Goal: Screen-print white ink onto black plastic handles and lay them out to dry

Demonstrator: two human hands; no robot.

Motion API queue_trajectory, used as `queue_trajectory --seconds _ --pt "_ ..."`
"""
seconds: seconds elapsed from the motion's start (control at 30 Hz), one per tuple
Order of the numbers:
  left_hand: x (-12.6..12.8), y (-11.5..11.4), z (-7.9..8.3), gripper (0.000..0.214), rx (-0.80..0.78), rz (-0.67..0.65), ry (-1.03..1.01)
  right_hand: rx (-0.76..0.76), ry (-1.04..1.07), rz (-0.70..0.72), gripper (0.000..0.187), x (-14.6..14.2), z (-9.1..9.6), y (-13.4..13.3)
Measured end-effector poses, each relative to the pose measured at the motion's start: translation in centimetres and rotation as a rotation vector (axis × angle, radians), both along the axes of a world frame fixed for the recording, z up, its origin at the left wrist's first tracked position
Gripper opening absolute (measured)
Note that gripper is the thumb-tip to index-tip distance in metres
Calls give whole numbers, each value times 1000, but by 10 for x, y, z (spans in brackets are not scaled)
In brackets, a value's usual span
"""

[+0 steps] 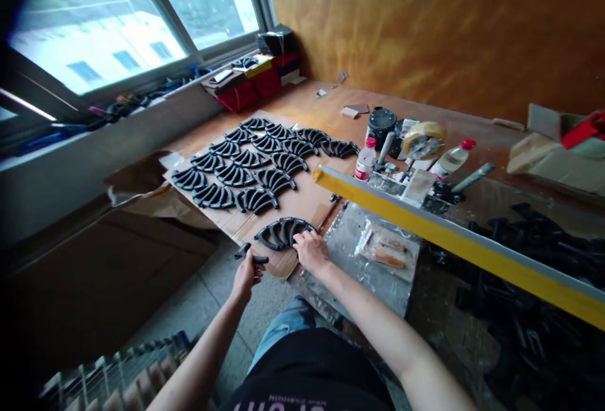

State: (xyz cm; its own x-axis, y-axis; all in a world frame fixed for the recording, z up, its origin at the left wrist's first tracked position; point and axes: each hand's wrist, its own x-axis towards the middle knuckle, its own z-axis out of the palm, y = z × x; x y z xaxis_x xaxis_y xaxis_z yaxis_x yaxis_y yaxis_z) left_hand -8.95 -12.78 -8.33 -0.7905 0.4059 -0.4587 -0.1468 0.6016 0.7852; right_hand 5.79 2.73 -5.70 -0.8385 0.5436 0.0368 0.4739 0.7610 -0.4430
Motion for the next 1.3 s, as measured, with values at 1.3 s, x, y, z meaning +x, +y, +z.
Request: queue_trajectory --seconds 1.3 --pt "-60 40 -6 46 -392 -728 821 13 -274 -164 35 -106 -27 -22"
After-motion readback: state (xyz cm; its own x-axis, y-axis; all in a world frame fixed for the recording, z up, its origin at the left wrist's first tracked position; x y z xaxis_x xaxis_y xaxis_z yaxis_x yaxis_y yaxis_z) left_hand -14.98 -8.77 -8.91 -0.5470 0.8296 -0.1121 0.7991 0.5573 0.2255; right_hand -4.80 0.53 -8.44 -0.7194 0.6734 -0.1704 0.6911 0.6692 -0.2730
